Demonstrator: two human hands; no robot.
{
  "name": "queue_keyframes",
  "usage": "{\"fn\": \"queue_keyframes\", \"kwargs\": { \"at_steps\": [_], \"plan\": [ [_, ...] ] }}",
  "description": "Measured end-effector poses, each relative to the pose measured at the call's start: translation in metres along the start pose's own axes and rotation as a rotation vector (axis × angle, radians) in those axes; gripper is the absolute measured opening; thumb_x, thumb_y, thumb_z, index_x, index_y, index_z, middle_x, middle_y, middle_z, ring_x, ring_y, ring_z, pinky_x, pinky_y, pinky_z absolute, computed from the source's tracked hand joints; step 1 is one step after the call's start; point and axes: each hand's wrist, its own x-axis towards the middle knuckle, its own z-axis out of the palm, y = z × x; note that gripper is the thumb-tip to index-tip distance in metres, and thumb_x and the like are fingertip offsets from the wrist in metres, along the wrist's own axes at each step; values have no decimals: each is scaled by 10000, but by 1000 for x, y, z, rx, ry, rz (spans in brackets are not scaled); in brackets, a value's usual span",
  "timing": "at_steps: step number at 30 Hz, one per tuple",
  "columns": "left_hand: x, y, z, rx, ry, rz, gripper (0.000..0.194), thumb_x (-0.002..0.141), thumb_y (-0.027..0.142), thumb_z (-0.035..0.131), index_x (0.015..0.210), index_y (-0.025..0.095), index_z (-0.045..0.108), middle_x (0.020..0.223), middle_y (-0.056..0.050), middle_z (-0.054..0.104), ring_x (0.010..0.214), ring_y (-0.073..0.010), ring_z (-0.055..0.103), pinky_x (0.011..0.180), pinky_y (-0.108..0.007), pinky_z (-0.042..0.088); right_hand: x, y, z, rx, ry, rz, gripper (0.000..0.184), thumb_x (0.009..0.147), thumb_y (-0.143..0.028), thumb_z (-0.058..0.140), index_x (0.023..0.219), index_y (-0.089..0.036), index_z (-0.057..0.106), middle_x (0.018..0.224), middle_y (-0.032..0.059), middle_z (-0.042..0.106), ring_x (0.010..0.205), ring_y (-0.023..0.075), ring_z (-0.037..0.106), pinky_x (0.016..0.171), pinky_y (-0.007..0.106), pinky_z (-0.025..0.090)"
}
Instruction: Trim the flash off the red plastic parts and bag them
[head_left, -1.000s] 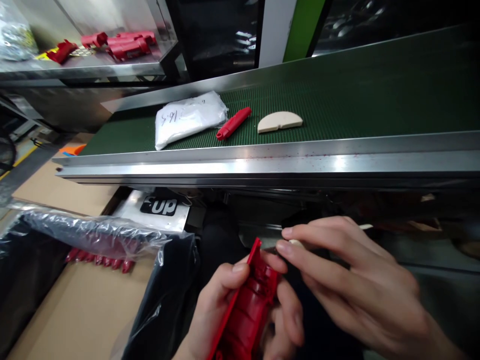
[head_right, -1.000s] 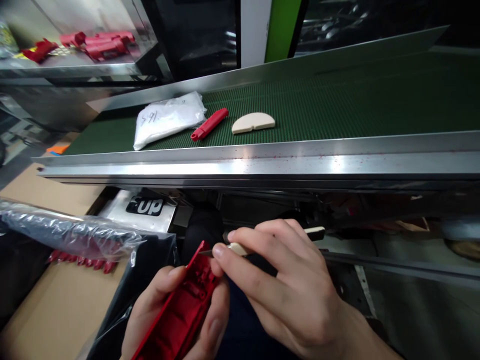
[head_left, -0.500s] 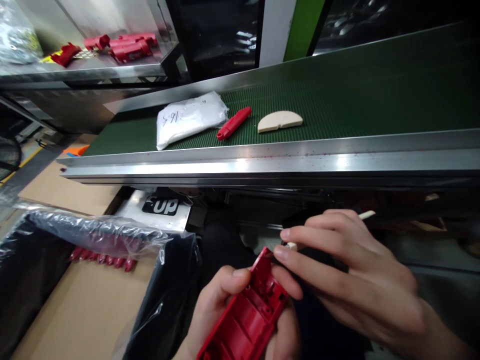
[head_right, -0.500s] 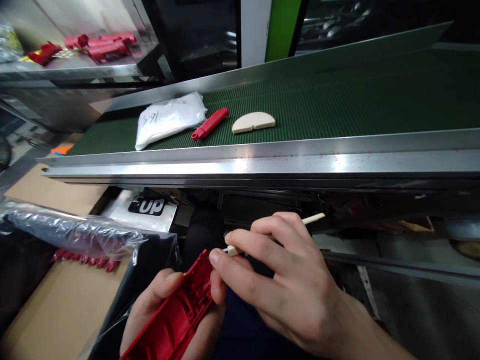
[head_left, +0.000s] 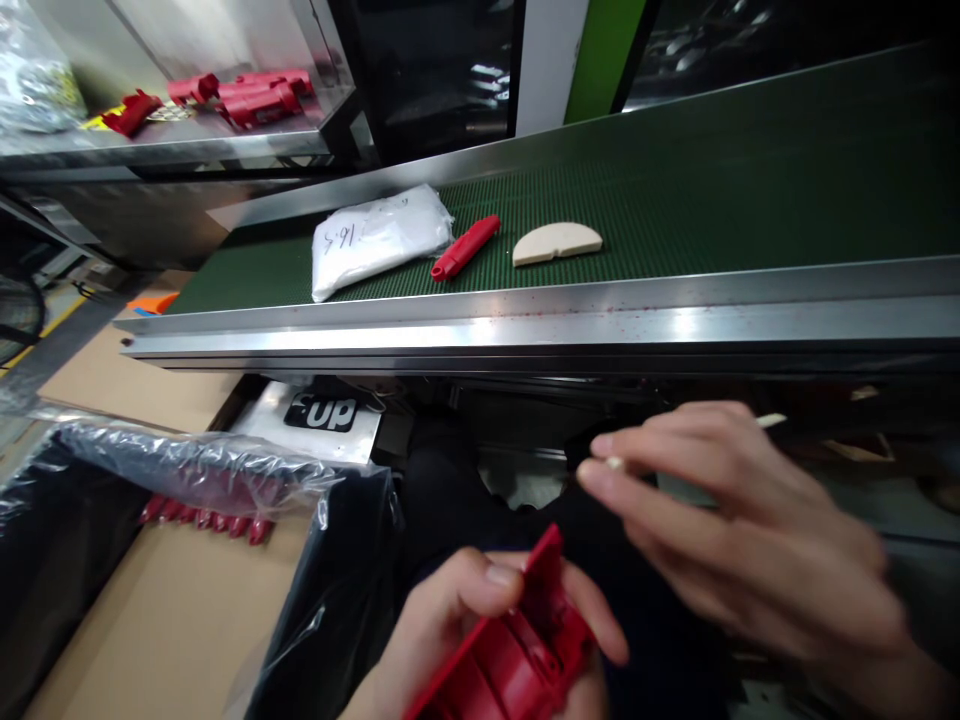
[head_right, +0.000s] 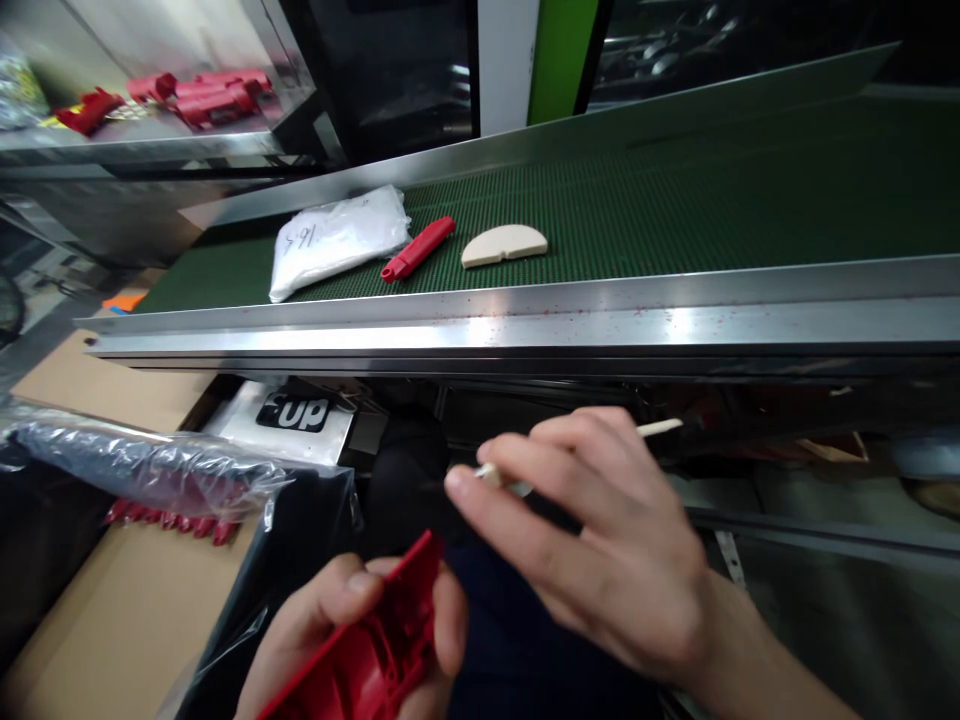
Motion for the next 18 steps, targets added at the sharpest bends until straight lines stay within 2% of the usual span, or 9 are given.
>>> {"fn": "queue_keyframes", "kwargs": {
  "at_steps": [3,7,12,18],
  "plan": [
    [2,0,5,12,-16,-3,480,811,355,423,883,-26,705,545,-102,541,354,-106,346,296,-188,190,0,4,-4,14,63,122,314,877,-48,569,1140,-196,652,1044,95,662,967,225,620,777,406,487],
    [0,4,6,-69,-47,33,478,872,370,383,949,21,701,513,-70,538,330,-101,287,282,-172,161,-3,2,-1,77,43,108,355,834,-2,595,1151,-153,649,1055,106,651,960,216,621,746,379,503],
    [1,10,5,-93,-137,25,485,926,366,314,1027,48,666,528,-59,566,280,-118,324,262,-185,207,-9,-12,4,211,75,186,510,797,64,580,1250,-169,599,1140,95,633,1002,206,626,790,352,537],
    [0,14,3,-58,-154,9,481,961,376,287,1056,78,652,552,-58,579,287,-124,390,259,-176,214,-11,-20,8,264,53,220,470,815,69,555,1228,-147,608,1169,89,612,1033,177,608,821,303,535]
  ]
}}
